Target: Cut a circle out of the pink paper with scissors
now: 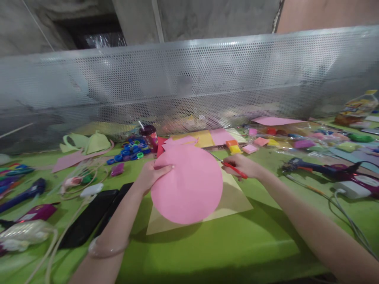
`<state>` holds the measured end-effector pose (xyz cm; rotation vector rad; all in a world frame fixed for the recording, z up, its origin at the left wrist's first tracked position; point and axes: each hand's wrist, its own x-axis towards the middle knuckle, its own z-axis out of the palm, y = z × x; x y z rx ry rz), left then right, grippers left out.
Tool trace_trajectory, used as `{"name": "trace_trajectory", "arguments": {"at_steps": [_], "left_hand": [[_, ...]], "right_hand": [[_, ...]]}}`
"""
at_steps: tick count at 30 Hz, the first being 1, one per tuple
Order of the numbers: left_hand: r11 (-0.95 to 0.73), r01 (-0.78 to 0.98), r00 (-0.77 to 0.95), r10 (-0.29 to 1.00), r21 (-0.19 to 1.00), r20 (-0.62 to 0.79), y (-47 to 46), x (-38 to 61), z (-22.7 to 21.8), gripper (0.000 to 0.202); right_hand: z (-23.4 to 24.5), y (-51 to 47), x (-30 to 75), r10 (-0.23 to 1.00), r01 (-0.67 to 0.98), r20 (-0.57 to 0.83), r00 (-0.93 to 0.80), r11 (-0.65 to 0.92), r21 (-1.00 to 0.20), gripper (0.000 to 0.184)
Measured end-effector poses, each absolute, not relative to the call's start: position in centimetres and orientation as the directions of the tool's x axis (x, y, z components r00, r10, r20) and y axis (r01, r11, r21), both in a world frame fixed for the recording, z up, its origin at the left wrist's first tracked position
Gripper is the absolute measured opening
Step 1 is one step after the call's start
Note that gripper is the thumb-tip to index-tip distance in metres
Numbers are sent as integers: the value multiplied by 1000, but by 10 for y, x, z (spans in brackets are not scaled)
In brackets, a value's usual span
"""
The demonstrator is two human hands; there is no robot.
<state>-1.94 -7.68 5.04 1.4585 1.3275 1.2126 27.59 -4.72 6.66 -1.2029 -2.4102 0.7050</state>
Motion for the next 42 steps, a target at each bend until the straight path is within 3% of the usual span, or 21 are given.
{"name": "trace_trajectory", "arguments": {"at_steps": [6, 10, 14, 19, 24, 31, 36, 42], "left_hand": [[-130, 231, -44, 989, 964, 144, -76, -22, 49, 38], [-62, 277, 142, 990, 959, 23, -77, -23, 51, 32], [-78, 379, 308, 950, 922, -47, -77, -17, 49, 26], [-58, 349, 346, 935, 935, -71, -75, -11, 42, 28], [-20, 277, 243, 969, 961, -50, -71, -9, 38, 34], [52, -69, 20, 999, 996, -51, -58, -11, 31, 32], [-37, -2, -41, 998, 999, 37, -54, -8, 23, 35], [-224, 19, -267, 938, 974, 221, -53, -15, 23, 44]], "right_hand": [[69, -49, 277, 847, 642, 105, -521, 470, -605, 27], [64, -47, 276, 876, 575, 63, -479, 367, -731, 25], [59, -48, 267, 842, 416, 115, -526, 373, -829, 25], [52, -56, 252, 787, 391, 120, -605, 425, -817, 25], [39, -55, 244, 809, 412, 205, -551, 477, -776, 25], [41, -51, 242, 896, 217, 358, -261, 416, -883, 25], [44, -56, 240, 915, 198, 355, -192, 391, -899, 24], [46, -50, 245, 943, 197, 295, -157, 322, -926, 26]]}}
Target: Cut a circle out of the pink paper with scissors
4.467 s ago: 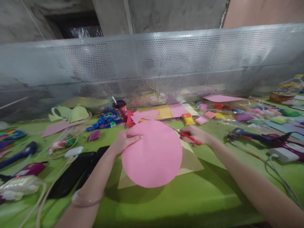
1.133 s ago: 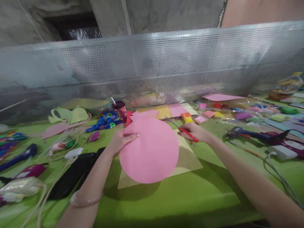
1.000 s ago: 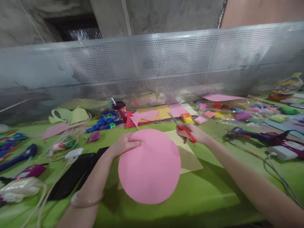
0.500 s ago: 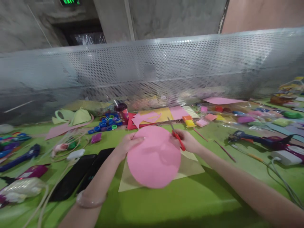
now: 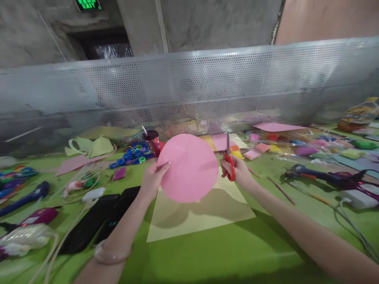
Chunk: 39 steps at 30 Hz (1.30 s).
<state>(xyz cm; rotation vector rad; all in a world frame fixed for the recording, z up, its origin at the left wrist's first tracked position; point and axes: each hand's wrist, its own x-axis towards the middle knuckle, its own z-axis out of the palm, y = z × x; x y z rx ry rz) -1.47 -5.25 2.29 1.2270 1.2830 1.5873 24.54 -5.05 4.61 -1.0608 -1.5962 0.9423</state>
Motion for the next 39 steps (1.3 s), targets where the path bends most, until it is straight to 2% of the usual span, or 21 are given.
{"name": "trace_trajectory", "arguments": {"at_steps": [5, 13, 25, 35, 39], "left_hand": [[-275, -38, -314, 916, 961, 249, -55, -19, 30, 48], [-284, 58, -314, 905, 957, 287, -57, -17, 27, 44], [-276, 73, -282, 916, 958, 285, -58, -16, 26, 36], [-291, 125, -273, 909, 948, 315, -57, -17, 27, 39], [-298, 92, -272, 910, 950, 312, -58, -16, 28, 40]], "right_hand": [[45, -44, 251, 961, 247, 244, -130, 269, -931, 19], [37, -47, 248, 939, 318, 221, -263, 301, -899, 7], [35, -47, 247, 921, 329, 185, -342, 302, -895, 17], [45, -55, 245, 926, 335, 178, -332, 293, -896, 12], [43, -53, 246, 927, 342, 166, -335, 284, -896, 11]]}}
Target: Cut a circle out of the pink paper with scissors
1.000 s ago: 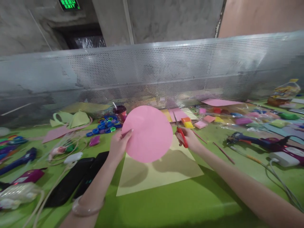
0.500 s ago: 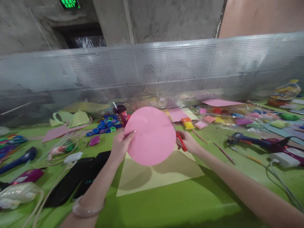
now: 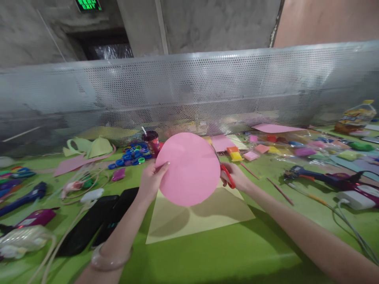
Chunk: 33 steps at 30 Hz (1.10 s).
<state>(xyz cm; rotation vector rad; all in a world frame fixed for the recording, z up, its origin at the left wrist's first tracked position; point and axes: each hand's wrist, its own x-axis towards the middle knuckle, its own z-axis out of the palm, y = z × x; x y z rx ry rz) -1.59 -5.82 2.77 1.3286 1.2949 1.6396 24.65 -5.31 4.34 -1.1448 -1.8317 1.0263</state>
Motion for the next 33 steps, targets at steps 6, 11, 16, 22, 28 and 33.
{"name": "trace_trajectory", "arguments": {"at_steps": [6, 11, 16, 22, 28, 33], "left_hand": [[-287, 62, -267, 918, 956, 293, -59, -15, 29, 39], [-289, 70, -258, 919, 955, 297, -59, -15, 28, 36], [-290, 95, -272, 913, 952, 305, -58, -16, 27, 38], [-274, 42, -262, 925, 961, 275, -60, -14, 29, 38], [-286, -7, -275, 922, 958, 273, -61, -13, 30, 42], [-278, 24, -263, 925, 960, 275, -60, -14, 29, 38]], "right_hand": [[41, -51, 248, 916, 321, 188, -353, 308, -896, 9], [41, -52, 248, 914, 318, 187, -359, 308, -897, 10], [39, -50, 249, 901, 308, 210, -380, 338, -890, 14], [38, -50, 249, 895, 289, 220, -389, 345, -893, 14], [41, -52, 248, 910, 292, 186, -371, 304, -907, 11], [44, -54, 248, 910, 278, 198, -363, 309, -909, 12]]}}
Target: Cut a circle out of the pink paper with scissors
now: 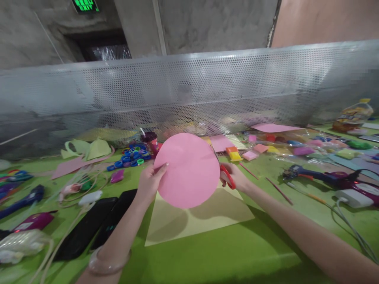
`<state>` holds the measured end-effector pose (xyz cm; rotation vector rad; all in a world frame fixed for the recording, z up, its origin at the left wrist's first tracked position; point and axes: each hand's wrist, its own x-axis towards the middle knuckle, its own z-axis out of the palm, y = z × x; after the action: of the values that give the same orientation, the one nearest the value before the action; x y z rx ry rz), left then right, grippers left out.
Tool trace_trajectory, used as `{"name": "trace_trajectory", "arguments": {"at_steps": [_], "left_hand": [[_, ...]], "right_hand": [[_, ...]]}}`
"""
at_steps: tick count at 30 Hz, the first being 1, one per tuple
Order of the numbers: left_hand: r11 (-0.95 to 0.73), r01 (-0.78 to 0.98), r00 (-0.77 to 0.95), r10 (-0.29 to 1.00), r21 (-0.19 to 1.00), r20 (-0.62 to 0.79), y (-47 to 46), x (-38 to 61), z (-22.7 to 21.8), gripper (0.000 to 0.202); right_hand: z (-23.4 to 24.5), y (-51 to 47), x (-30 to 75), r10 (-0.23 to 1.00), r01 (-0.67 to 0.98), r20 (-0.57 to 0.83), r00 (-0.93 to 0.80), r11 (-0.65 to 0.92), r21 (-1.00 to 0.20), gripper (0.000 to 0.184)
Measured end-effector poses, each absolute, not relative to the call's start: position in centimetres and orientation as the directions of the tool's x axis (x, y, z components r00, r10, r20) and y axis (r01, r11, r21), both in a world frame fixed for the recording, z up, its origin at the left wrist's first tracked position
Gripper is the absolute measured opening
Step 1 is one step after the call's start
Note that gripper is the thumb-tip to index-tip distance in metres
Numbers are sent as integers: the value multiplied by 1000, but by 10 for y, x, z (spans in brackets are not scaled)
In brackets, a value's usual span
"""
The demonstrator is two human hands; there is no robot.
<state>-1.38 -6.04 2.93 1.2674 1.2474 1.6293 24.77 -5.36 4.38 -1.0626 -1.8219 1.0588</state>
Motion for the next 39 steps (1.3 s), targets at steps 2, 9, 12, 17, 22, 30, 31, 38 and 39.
{"name": "trace_trajectory", "arguments": {"at_steps": [2, 9, 12, 17, 22, 30, 31, 38, 39], "left_hand": [[-275, 42, -262, 925, 960, 276, -61, -14, 29, 39], [-270, 34, -264, 926, 962, 269, -61, -12, 31, 42], [-262, 23, -261, 930, 965, 258, -62, -11, 32, 41], [-274, 46, -261, 925, 961, 276, -62, -11, 31, 42], [-270, 81, -289, 915, 960, 282, -62, -11, 29, 44], [-261, 50, -289, 920, 964, 264, -64, -10, 32, 41], [-264, 45, -293, 919, 964, 265, -64, -10, 31, 41], [-283, 51, -292, 913, 958, 286, -64, -10, 30, 42], [-285, 50, -289, 913, 957, 287, -64, -10, 30, 41]], "right_hand": [[44, -53, 248, 911, 289, 189, -366, 305, -908, 13], [39, -49, 249, 911, 306, 178, -373, 302, -903, 19], [36, -47, 250, 913, 318, 175, -369, 301, -899, 19], [31, -45, 251, 912, 311, 193, -362, 314, -897, 17], [33, -46, 250, 914, 309, 210, -347, 323, -895, 19], [37, -48, 250, 913, 316, 194, -358, 315, -895, 15], [37, -48, 250, 913, 318, 191, -359, 312, -895, 15], [37, -48, 250, 916, 320, 190, -354, 309, -896, 16], [37, -48, 250, 915, 317, 191, -355, 310, -896, 16]]}}
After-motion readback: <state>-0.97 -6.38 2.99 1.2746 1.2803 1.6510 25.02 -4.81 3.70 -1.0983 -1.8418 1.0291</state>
